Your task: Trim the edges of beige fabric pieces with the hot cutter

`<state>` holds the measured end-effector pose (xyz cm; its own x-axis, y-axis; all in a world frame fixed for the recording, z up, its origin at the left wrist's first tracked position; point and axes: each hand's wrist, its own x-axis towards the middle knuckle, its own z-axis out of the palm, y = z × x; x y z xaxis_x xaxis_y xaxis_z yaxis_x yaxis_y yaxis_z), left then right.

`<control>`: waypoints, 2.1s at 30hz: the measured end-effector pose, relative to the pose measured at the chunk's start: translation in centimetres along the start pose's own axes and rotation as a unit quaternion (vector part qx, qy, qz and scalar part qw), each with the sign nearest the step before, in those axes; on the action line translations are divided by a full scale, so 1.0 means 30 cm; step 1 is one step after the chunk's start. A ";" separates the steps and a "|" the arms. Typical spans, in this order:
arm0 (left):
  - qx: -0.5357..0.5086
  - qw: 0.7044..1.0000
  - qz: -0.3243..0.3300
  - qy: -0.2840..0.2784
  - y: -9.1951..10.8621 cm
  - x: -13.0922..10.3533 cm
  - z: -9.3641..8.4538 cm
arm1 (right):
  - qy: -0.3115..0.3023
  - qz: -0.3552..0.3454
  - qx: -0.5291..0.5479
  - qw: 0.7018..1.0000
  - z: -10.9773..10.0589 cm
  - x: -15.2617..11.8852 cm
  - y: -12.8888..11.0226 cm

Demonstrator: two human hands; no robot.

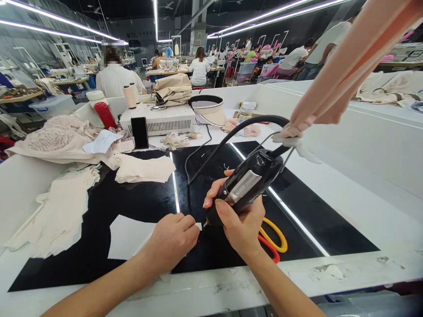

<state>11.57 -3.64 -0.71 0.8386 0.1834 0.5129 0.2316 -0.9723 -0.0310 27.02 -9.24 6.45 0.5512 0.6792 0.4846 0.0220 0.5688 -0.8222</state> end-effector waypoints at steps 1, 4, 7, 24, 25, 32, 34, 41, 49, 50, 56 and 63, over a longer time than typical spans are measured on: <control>-0.002 1.000 -0.003 0.003 0.000 0.000 -0.002 | 0.003 0.003 -0.001 1.000 0.000 0.000 0.001; -0.011 1.000 -0.020 0.006 0.002 0.004 -0.008 | 0.007 0.007 -0.007 1.000 0.000 -0.001 0.003; -0.017 0.999 -0.032 0.005 0.002 0.010 -0.011 | 0.002 0.002 -0.004 1.000 0.001 -0.005 0.004; 0.000 0.999 -0.027 0.034 0.006 0.020 0.000 | -0.012 -0.007 0.026 1.000 -0.007 -0.020 0.021; 0.000 0.999 -0.029 0.033 0.006 0.020 0.001 | -0.012 -0.008 0.027 1.000 -0.008 -0.021 0.021; 0.011 0.999 -0.020 0.047 0.012 0.015 0.022 | -0.022 -0.019 0.037 0.999 -0.015 -0.026 0.023; 0.014 0.999 -0.020 0.043 0.014 0.012 0.028 | -0.023 -0.019 0.040 0.999 -0.016 -0.026 0.023; 0.011 0.999 -0.019 0.025 0.017 0.008 0.032 | -0.029 -0.017 0.044 0.998 -0.017 -0.024 0.020; 0.011 1.000 -0.014 0.018 0.019 0.007 0.019 | -0.029 -0.013 0.046 0.998 -0.020 -0.028 0.021; 0.011 1.000 -0.014 0.017 0.019 0.008 0.018 | -0.029 -0.013 0.046 0.998 -0.020 -0.028 0.022; 0.007 1.000 -0.007 0.004 0.016 0.013 0.010 | -0.024 -0.011 0.041 0.999 -0.020 -0.029 0.026; 0.004 1.000 -0.004 0.004 0.013 0.012 0.003 | 0.005 -0.025 0.033 0.999 -0.012 -0.002 0.016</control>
<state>12.01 -3.94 -0.63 0.8330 0.1896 0.5197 0.2423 -0.9696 -0.0346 27.29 -9.18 5.91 0.5586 0.6453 0.5212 -0.0058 0.6313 -0.7755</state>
